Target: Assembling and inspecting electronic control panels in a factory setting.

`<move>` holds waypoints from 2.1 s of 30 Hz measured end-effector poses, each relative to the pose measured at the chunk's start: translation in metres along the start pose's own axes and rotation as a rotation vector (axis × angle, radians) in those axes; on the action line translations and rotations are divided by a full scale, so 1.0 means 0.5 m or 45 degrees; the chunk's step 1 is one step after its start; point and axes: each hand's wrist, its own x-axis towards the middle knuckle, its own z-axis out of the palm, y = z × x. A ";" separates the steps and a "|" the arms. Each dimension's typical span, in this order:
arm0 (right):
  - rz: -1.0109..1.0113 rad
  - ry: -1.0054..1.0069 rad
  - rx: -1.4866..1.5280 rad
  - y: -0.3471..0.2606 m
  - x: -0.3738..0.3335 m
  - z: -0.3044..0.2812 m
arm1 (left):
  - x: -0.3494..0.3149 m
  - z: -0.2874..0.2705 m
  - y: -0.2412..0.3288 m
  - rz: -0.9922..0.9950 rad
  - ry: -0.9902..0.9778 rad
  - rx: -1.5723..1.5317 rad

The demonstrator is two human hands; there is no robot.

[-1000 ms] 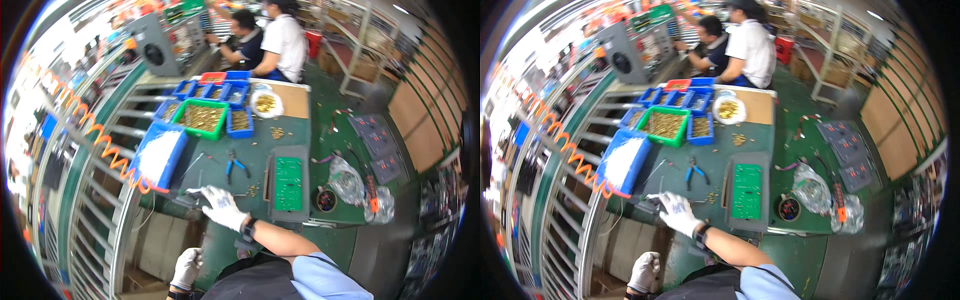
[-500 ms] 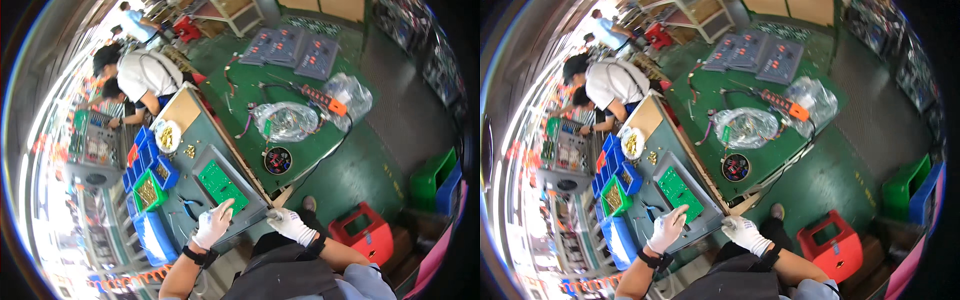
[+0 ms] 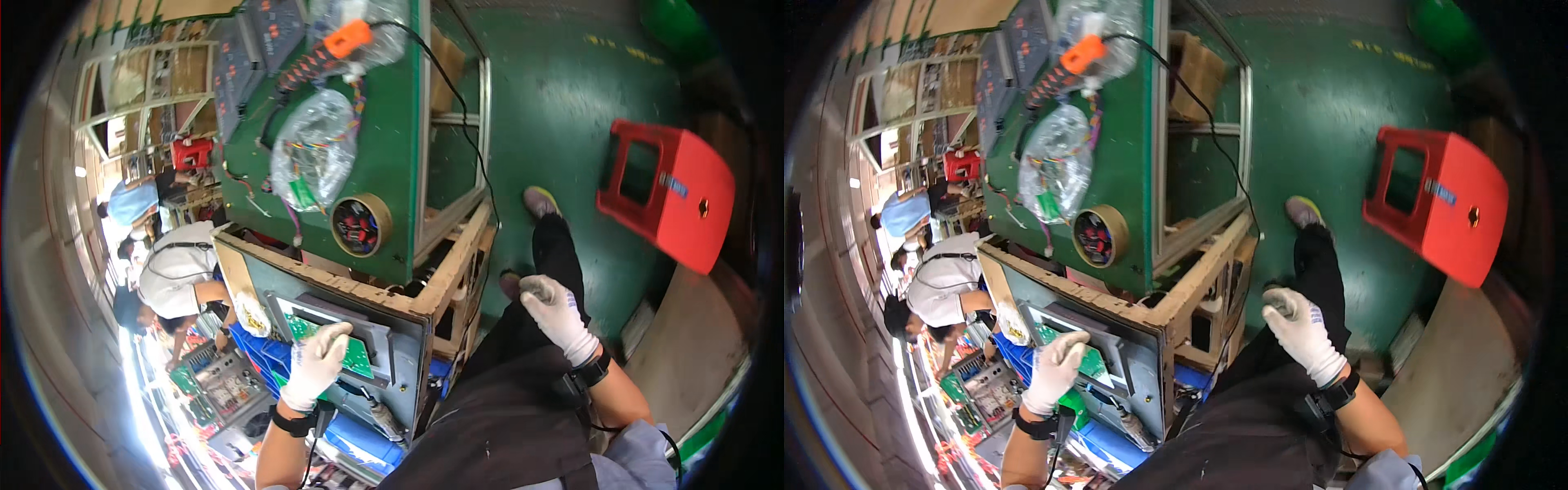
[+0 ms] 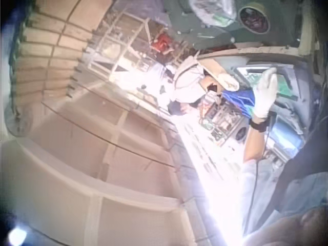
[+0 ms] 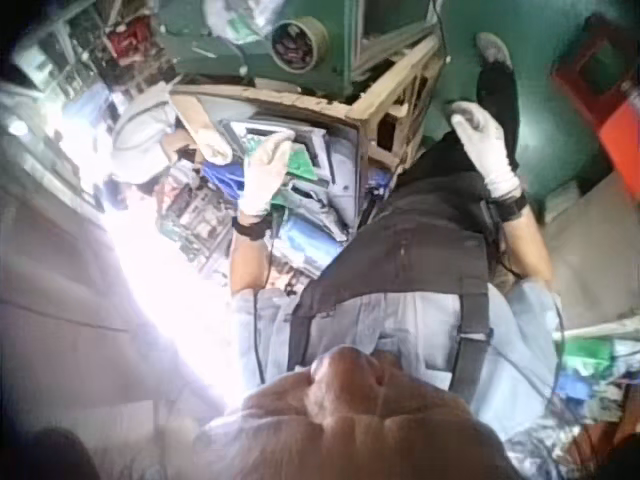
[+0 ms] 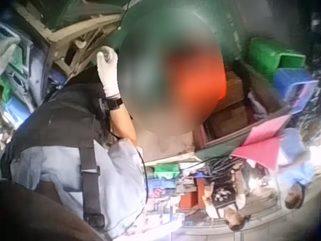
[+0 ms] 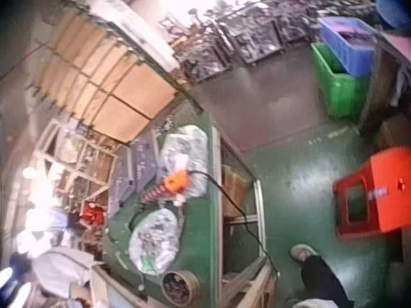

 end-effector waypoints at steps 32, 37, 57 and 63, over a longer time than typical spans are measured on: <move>-1.179 0.054 -0.685 -0.202 -0.114 0.363 | -0.086 0.005 -0.048 0.368 -0.046 -0.306; -1.283 0.009 -0.420 -0.186 -0.139 0.345 | -0.116 0.023 -0.014 0.018 -0.330 -0.436; -1.085 0.084 -0.909 -0.178 -0.097 0.393 | -0.068 0.056 -0.037 0.284 0.094 -0.112; -1.175 0.120 -0.718 -0.167 -0.098 0.385 | -0.070 0.062 -0.030 0.210 0.022 -0.109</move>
